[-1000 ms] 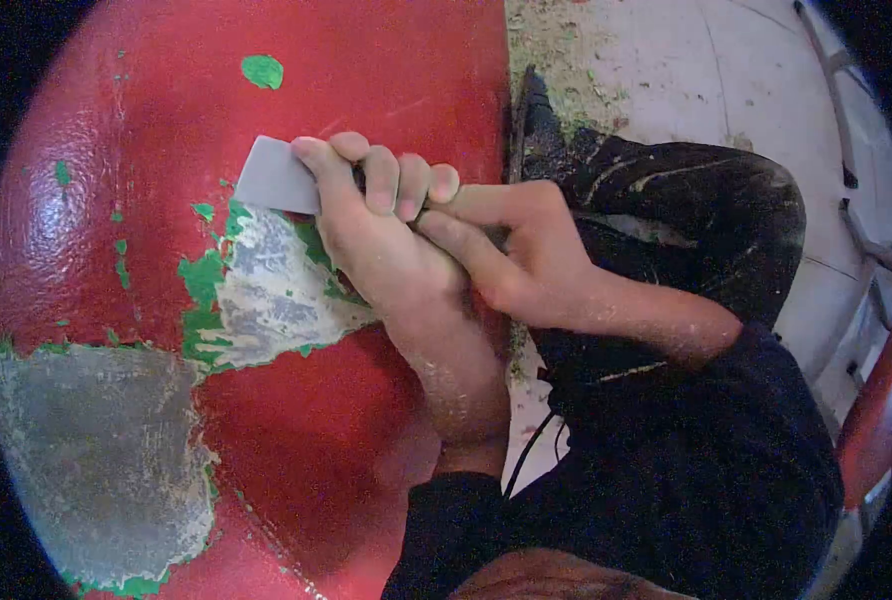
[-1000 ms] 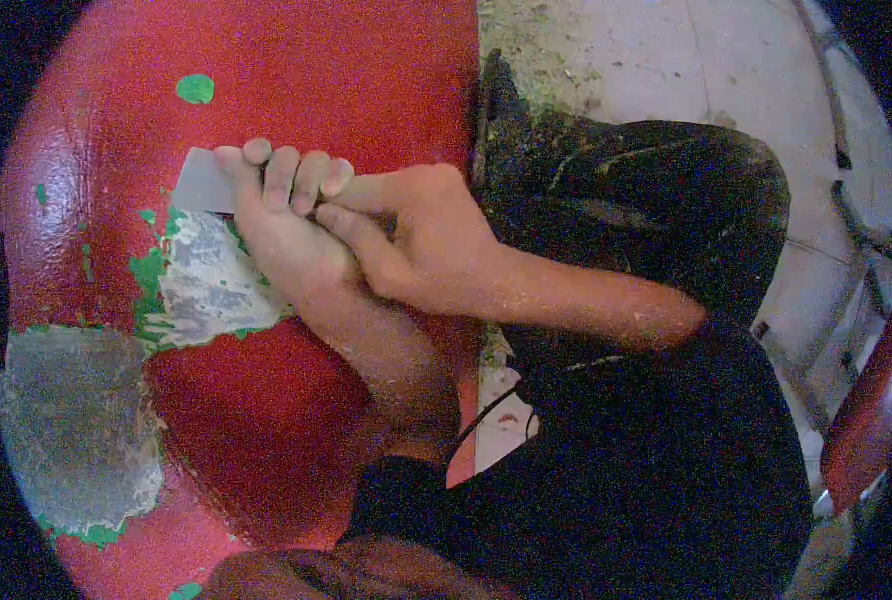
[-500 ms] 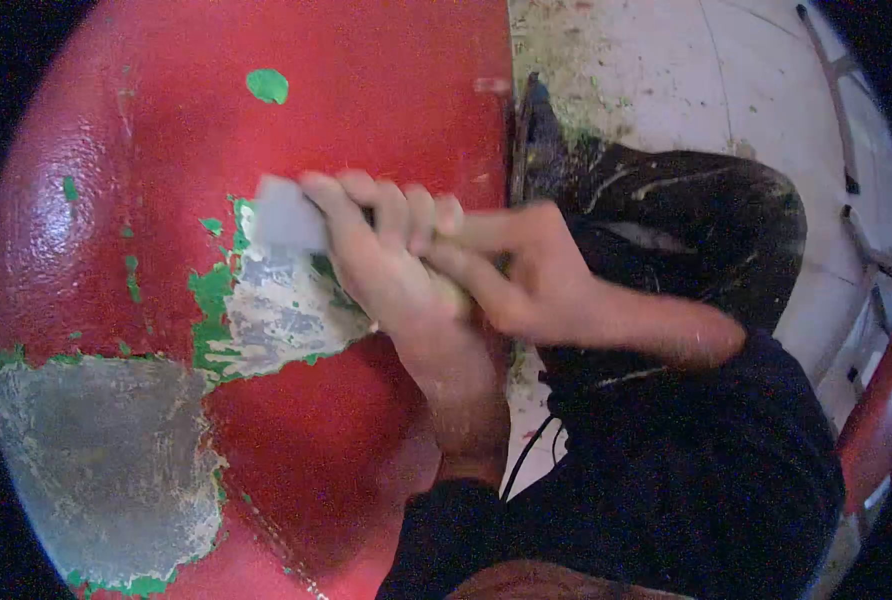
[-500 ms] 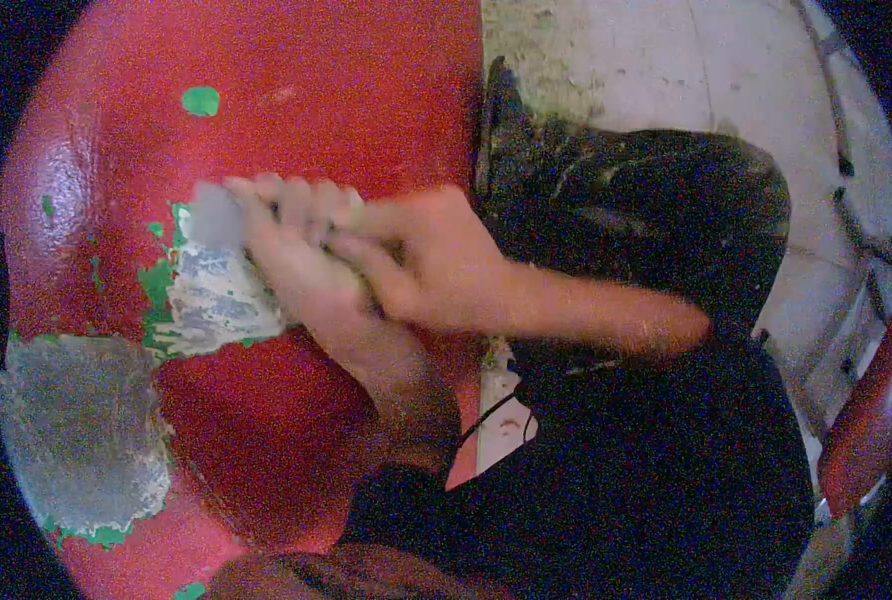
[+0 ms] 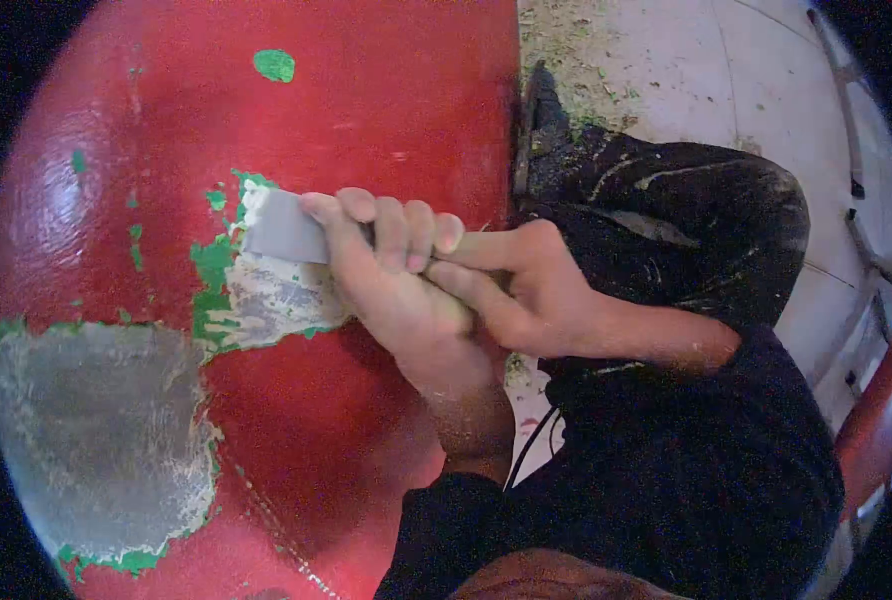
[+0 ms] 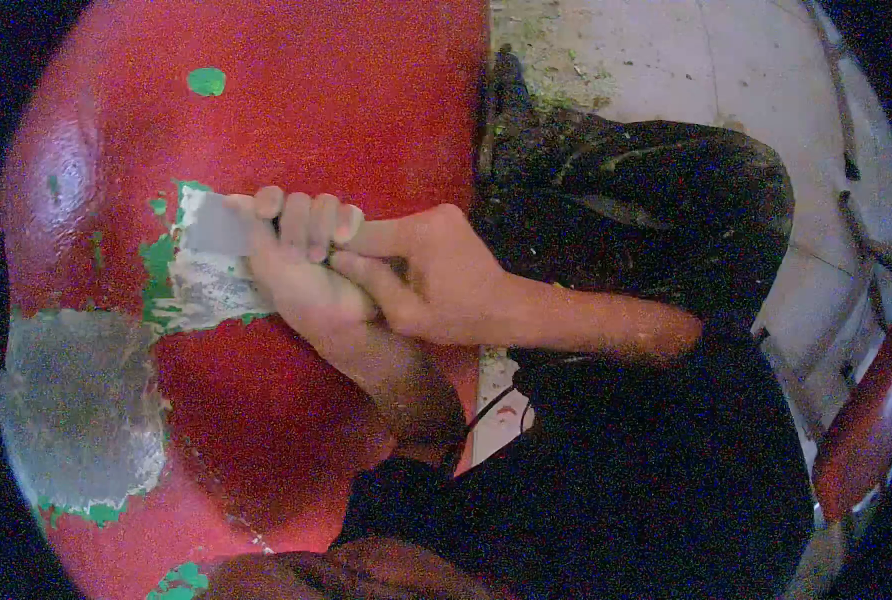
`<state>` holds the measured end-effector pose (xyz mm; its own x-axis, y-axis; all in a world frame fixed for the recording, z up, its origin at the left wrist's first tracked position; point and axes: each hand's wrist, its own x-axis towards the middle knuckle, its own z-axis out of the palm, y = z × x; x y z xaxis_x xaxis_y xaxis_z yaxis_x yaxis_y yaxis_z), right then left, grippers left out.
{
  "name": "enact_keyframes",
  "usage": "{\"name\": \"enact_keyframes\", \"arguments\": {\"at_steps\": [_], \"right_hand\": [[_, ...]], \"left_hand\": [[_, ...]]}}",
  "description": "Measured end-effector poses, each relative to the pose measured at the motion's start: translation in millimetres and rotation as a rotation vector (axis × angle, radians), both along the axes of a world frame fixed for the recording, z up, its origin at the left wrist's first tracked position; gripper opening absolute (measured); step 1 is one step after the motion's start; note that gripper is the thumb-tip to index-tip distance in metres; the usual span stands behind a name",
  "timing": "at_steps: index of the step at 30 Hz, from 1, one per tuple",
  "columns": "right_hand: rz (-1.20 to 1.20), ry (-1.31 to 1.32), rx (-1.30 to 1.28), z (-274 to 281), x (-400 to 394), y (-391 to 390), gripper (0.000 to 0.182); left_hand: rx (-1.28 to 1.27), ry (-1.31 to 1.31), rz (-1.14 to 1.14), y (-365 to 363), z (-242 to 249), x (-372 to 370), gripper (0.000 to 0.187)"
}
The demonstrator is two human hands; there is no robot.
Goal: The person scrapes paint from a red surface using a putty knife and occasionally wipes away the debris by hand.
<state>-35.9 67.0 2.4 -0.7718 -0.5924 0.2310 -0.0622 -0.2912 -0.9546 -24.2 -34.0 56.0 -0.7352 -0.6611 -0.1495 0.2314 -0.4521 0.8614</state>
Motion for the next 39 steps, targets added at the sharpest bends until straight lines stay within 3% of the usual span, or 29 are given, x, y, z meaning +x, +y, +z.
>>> {"name": "enact_keyframes", "arguments": {"at_steps": [5, 8, 9, 12, 13, 16, 17, 20, 24, 25, 28, 32, 36, 37, 39], "right_hand": [[-0.087, 0.045, -0.036, -4, -16, -5, 0.018], [0.027, 0.015, -0.061, -3, -2, 1, 0.019], [0.03, -0.09, -0.187, 2, 0, -5, 0.019], [-0.024, 0.005, -0.156, 9, -14, -17, 0.02], [0.029, -0.044, -0.098, 18, -21, -14, 0.02], [0.048, 0.098, -0.046, 10, -7, -1, 0.021], [0.082, -0.057, -0.156, -4, 4, -2, 0.022], [0.013, 0.055, -0.146, 5, -4, -10, 0.024], [0.071, 0.058, -0.211, 13, -2, -15, 0.023], [0.182, -0.023, -0.147, 13, 2, 2, 0.022], [0.13, 0.021, -0.11, 7, 1, -2, 0.023], [0.04, 0.015, -0.14, 20, 0, -20, 0.023], [0.104, -0.037, -0.123, 3, 38, 3, 0.024], [0.131, 0.071, -0.044, 13, 21, 8, 0.026], [0.048, -0.004, -0.146, 7, 11, -11, 0.027]], "left_hand": [[-0.063, -0.008, 0.03, 2, -3, -17, 0.041], [0.038, 0.055, -0.107, -1, -6, 9, 0.039], [-0.006, 0.014, -0.038, 5, -3, 8, 0.038], [-0.109, 0.04, -0.008, -8, 12, -12, 0.036], [-0.018, 0.103, -0.097, -14, 21, -18, 0.036], [-0.127, -0.027, 0.057, 4, 8, 4, 0.037], [-0.075, 0.093, -0.109, 1, -5, 17, 0.039], [-0.156, 0.032, 0.022, -3, 6, 7, 0.04], [-0.135, -0.006, 0.011, -8, 19, 15, 0.04], [-0.089, -0.066, 0.14, 7, 11, 22, 0.04], [-0.075, 0.0, 0.082, 5, 2, 23, 0.04], [-0.118, 0.053, 0.026, -10, 27, 7, 0.04], [-0.055, 0.112, -0.072, 6, 1, 56, 0.039], [-0.128, -0.005, 0.019, 2, 5, 44, 0.039], [-0.123, 0.017, 0.005, -2, 14, 18, 0.039]]}}
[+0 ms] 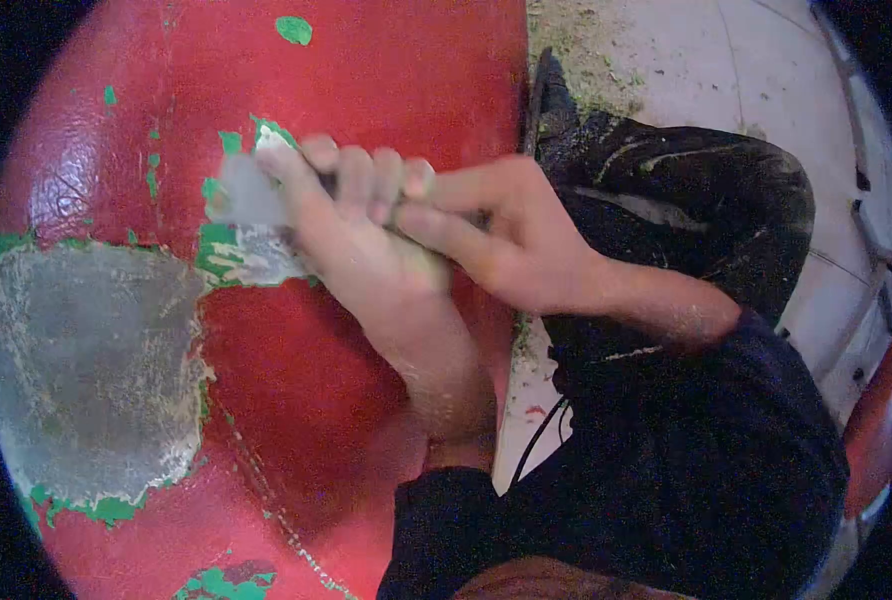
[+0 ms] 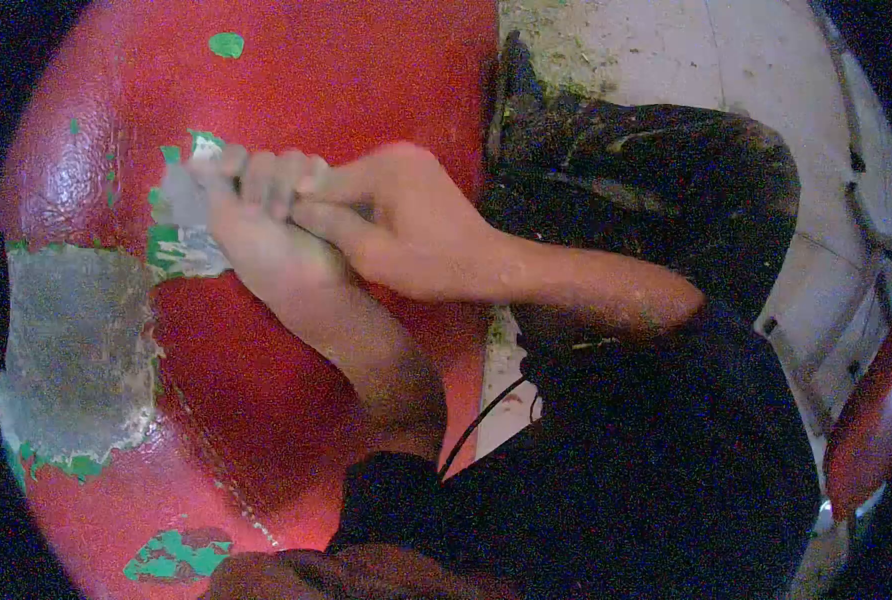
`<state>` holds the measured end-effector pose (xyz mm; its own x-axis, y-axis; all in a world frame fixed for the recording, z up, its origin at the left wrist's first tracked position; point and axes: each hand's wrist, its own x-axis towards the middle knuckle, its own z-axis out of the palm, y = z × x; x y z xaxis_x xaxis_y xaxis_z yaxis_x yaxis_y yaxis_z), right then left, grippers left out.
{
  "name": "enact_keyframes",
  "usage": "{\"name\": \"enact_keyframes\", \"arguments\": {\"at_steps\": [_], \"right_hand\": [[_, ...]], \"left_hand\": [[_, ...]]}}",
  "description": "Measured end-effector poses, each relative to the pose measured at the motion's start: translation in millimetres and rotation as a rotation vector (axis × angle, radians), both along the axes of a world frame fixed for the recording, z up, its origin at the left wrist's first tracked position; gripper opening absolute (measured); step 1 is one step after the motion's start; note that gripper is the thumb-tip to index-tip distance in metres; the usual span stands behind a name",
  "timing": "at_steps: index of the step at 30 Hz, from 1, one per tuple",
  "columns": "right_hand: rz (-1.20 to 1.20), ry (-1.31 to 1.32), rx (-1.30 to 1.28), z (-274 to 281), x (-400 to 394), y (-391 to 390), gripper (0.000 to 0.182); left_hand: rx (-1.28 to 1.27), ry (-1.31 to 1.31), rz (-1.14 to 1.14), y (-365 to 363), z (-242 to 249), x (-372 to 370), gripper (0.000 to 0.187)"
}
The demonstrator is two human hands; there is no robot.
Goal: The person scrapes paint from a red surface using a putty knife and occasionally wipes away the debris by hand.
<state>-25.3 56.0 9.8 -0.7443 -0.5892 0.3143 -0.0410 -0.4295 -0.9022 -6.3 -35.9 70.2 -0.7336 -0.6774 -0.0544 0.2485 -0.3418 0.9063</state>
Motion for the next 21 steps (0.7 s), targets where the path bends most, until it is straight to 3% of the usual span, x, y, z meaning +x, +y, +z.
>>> {"name": "enact_keyframes", "arguments": {"at_steps": [2, 4, 5, 6, 9, 10, 13, 16, 19, 21], "right_hand": [[-0.01, -0.012, -0.036, 7, 1, 3, 0.026], [0.019, -0.073, -0.075, -7, 8, 7, 0.025], [0.05, -0.034, 0.03, -11, 6, 14, 0.025], [0.084, 0.012, 0.133, -11, 1, 20, 0.024], [0.127, -0.06, 0.09, 1, -17, 16, 0.021], [0.087, -0.028, 0.067, -3, -12, 15, 0.021], [0.106, -0.062, 0.049, -12, 2, 14, 0.023], [0.081, -0.054, 0.042, -7, -16, 6, 0.025], [0.123, -0.144, -0.07, -17, -4, 6, 0.027], [0.068, 0.011, 0.022, -12, -12, 15, 0.025]], "left_hand": [[0.019, 0.043, -0.05, 3, 6, 1, 0.04], [0.116, 0.046, -0.035, 8, -19, 13, 0.04], [0.162, 0.037, -0.028, 12, -25, 19, 0.04], [0.055, -0.056, 0.054, 13, -20, 11, 0.042], [0.128, 0.03, -0.01, 8, -7, -13, 0.042], [-0.003, -0.029, 0.038, 10, -8, -9, 0.042], [0.109, -0.053, 0.045, 12, -17, 12, 0.042], [0.01, -0.068, 0.084, 12, -10, -10, 0.042], [0.072, -0.034, -0.001, 5, -20, -4, 0.04], [0.073, -0.079, -0.005, 8, -24, 1, 0.04]]}}
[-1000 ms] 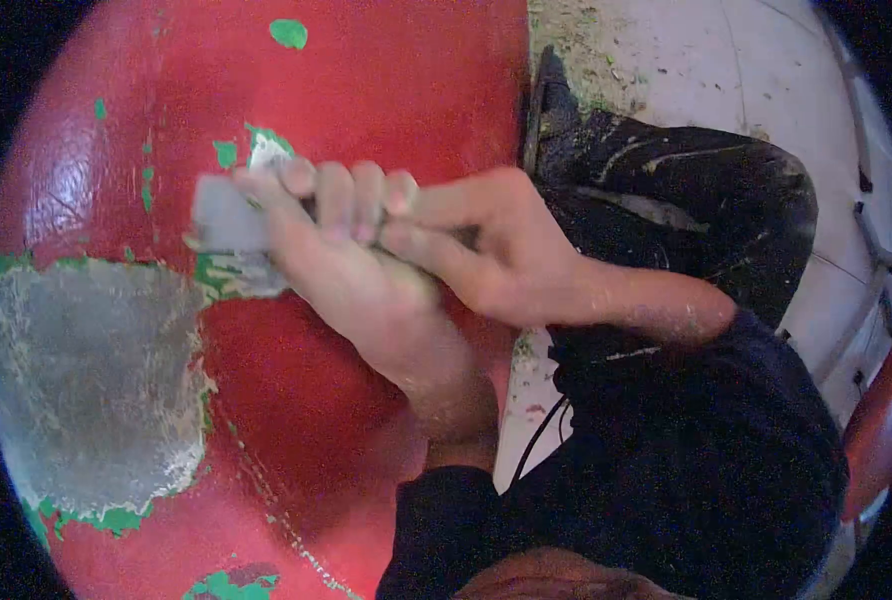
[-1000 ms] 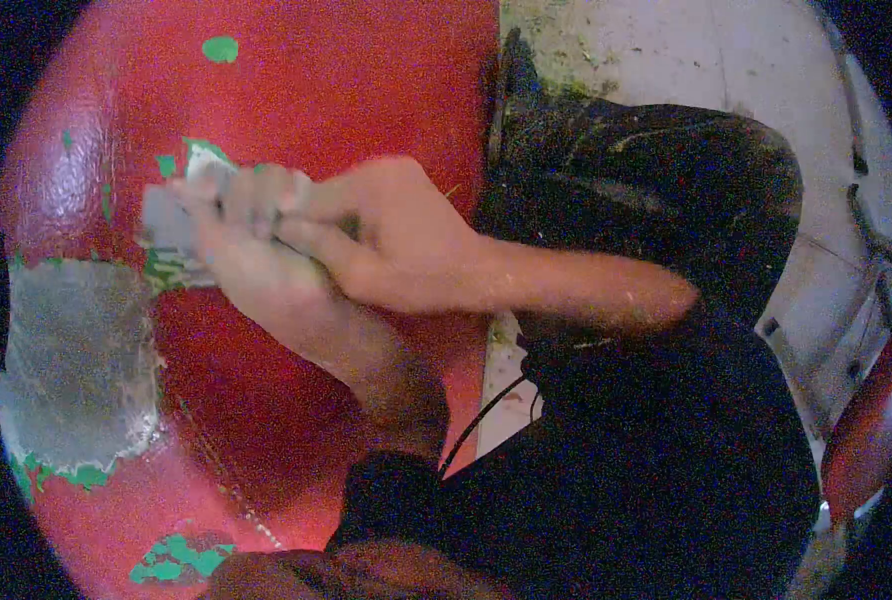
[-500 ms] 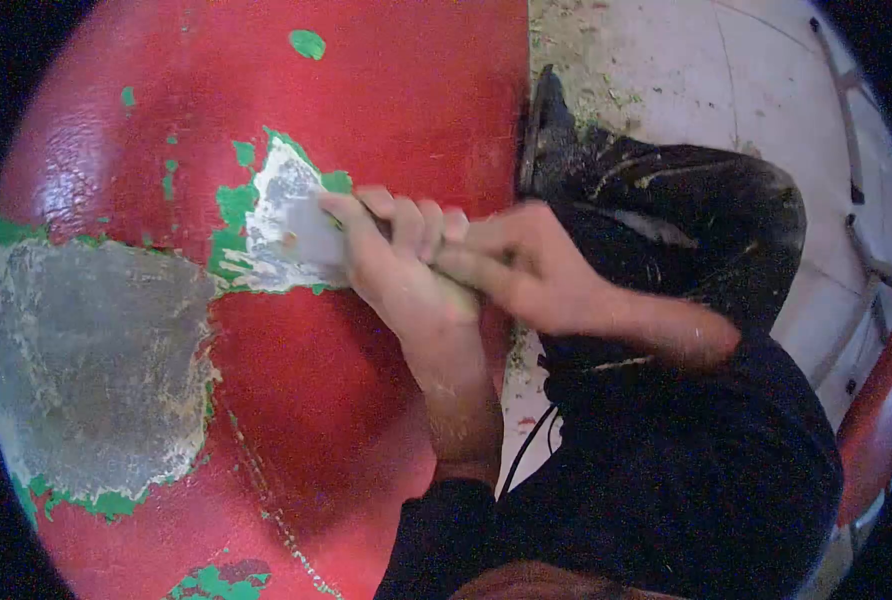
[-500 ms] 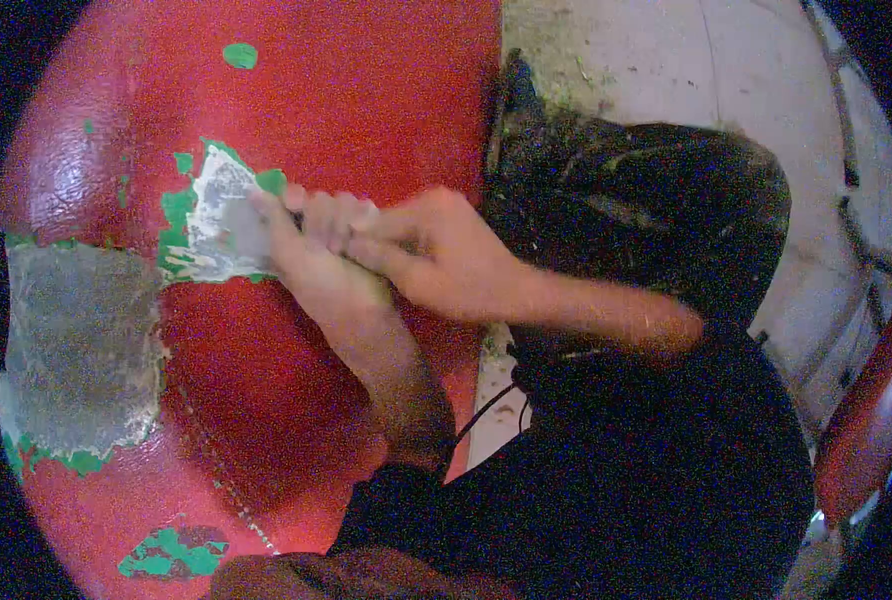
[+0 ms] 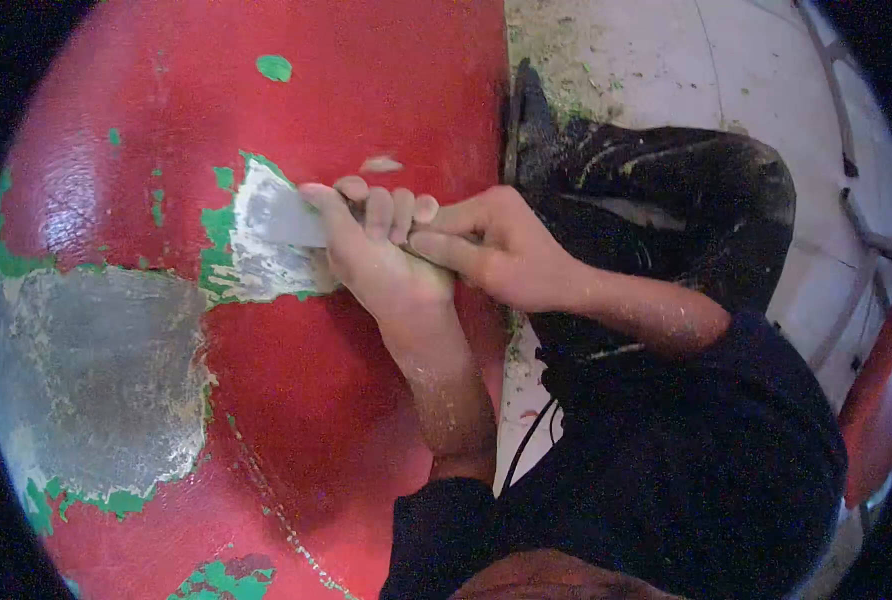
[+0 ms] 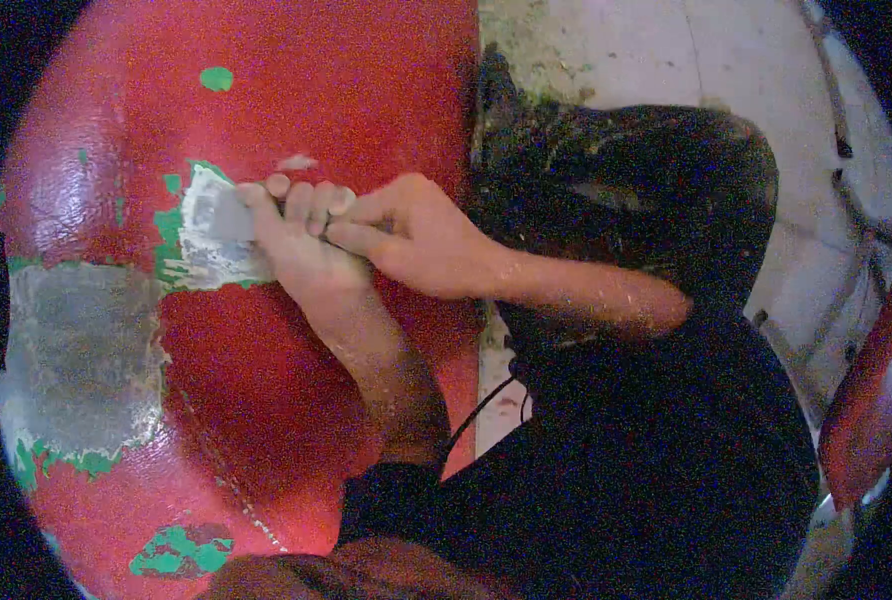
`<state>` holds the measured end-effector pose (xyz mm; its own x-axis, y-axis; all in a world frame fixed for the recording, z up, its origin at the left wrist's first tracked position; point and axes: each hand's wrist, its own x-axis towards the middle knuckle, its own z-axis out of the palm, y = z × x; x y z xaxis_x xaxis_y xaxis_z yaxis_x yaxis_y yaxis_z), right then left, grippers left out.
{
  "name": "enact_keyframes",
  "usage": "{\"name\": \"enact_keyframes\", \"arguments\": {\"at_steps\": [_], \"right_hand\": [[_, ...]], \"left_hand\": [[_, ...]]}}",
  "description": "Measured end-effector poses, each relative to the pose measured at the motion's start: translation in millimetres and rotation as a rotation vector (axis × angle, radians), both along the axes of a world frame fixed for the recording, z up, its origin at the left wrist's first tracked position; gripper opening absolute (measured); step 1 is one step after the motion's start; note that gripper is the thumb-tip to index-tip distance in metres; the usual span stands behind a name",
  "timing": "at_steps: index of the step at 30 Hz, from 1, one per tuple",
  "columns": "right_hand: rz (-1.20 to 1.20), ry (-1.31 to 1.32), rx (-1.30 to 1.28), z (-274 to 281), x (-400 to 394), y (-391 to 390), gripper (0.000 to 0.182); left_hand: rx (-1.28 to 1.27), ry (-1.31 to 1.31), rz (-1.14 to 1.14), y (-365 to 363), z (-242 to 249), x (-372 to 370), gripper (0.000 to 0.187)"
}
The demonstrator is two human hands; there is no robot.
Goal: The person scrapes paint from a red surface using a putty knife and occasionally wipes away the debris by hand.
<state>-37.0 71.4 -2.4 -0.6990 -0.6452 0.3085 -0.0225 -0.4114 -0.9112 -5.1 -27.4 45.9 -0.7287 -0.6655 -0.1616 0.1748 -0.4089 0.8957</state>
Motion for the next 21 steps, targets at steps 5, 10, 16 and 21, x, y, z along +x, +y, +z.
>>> {"name": "enact_keyframes", "arguments": {"at_steps": [5, 10, 16, 21], "right_hand": [[-0.124, -0.073, -0.056, 8, -8, -23, 0.034], [0.189, -0.294, -0.038, -22, 4, 8, 0.029], [0.044, -0.73, -0.131, -5, -55, 53, 0.03], [-0.206, -0.389, 0.231, -77, -129, 109, 0.028]], "left_hand": [[-0.091, 0.087, 0.006, -7, 37, -41, 0.037], [-0.262, -0.037, -0.073, 7, -17, 5, 0.035], [-1.93, -0.322, 0.169, 5, 26, 27, 0.055], [-2.51, -1.236, 0.434, -8, 20, 34, 0.07]]}}
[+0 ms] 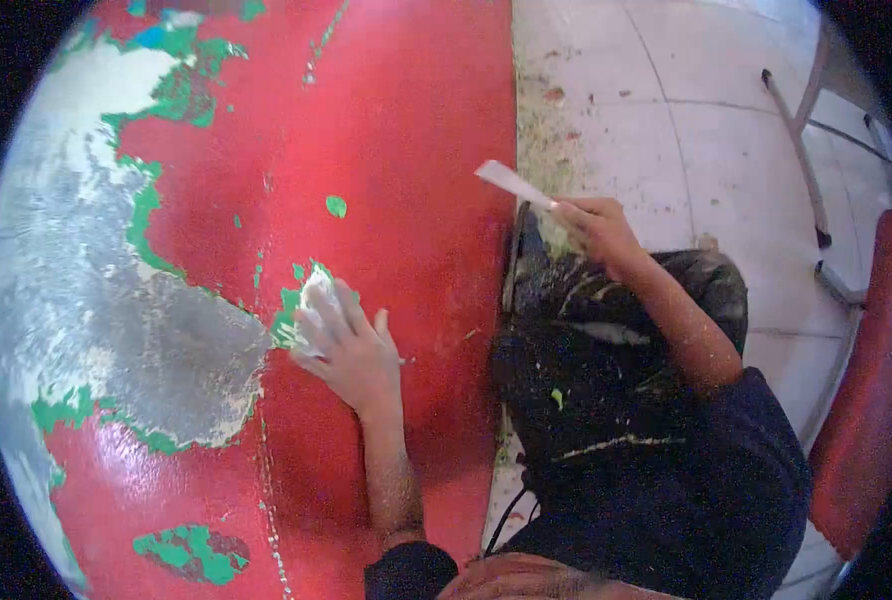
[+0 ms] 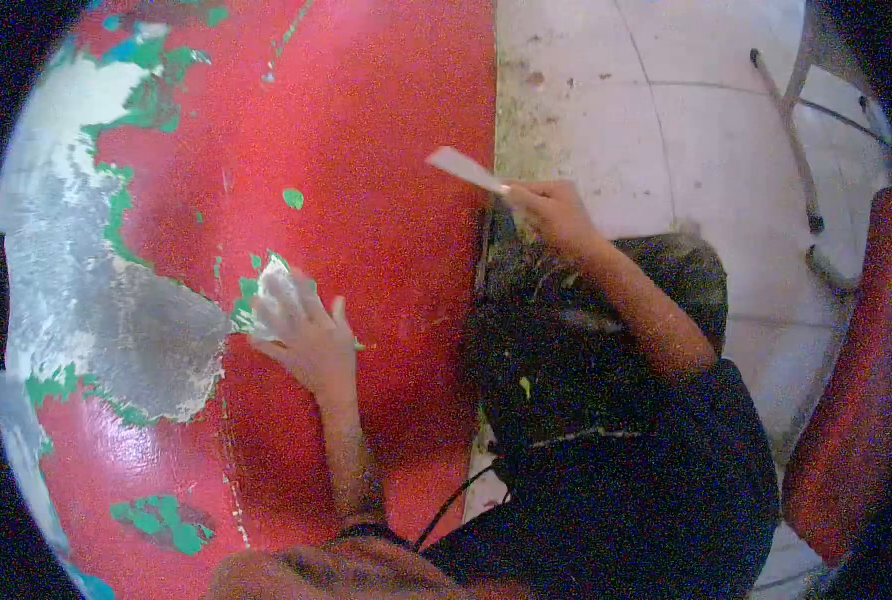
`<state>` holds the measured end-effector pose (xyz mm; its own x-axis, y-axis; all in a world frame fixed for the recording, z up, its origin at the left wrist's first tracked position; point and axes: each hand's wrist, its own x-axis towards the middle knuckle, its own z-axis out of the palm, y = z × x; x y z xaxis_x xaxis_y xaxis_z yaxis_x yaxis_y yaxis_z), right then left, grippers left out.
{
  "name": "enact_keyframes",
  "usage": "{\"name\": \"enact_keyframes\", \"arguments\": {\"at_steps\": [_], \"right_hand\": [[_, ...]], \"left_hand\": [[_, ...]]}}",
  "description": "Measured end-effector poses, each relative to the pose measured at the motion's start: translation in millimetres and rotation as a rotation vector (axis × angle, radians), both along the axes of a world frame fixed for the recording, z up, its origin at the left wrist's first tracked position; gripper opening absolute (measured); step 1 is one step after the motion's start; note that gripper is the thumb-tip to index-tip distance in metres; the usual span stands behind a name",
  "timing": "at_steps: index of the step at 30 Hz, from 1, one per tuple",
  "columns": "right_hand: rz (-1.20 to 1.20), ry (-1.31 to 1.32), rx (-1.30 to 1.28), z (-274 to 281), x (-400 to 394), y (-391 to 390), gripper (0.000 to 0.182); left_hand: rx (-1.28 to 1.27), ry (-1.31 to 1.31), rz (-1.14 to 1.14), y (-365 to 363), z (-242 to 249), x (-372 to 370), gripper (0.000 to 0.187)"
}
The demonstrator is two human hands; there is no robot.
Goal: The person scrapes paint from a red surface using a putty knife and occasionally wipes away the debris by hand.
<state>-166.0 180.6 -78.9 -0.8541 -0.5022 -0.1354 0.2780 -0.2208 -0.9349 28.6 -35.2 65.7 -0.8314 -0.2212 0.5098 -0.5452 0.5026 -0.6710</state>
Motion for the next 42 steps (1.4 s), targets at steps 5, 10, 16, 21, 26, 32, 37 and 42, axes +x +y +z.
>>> {"name": "enact_keyframes", "arguments": {"at_steps": [5, 10, 16, 21, 26, 32, 37, 42], "right_hand": [[-0.391, 0.242, 0.424, -172, -70, 76, 0.029], [-0.355, -0.135, 0.076, -87, -37, 87, 0.03], [-0.21, 0.028, 0.288, -117, -36, 85, 0.029], [-0.225, -0.201, 0.178, -92, -32, 80, 0.034], [-0.176, -0.24, 0.139, -102, -28, 83, 0.038], [-0.214, -0.167, 0.196, -120, -31, 85, 0.04], [-0.15, -0.013, 0.196, -115, -25, 75, 0.033], [-0.05, 0.363, 0.147, -75, 31, 36, 0.03]], "left_hand": [[0.112, -0.471, -0.134, -6, -79, 12, 0.07], [0.216, -0.872, -0.207, -17, -82, 29, 0.062], [-0.008, -0.259, 0.083, -4, 60, 30, 0.067], [-0.291, 0.118, 0.032, -3, 75, 36, 0.069], [-0.063, -0.325, -0.098, -2, 0, 25, 0.066], [0.421, -0.845, -0.411, -17, -55, 31, 0.037], [0.597, -0.247, -0.508, -1, -23, 43, 0.024], [1.849, 0.253, -0.209, 25, -69, 62, 0.045]]}}
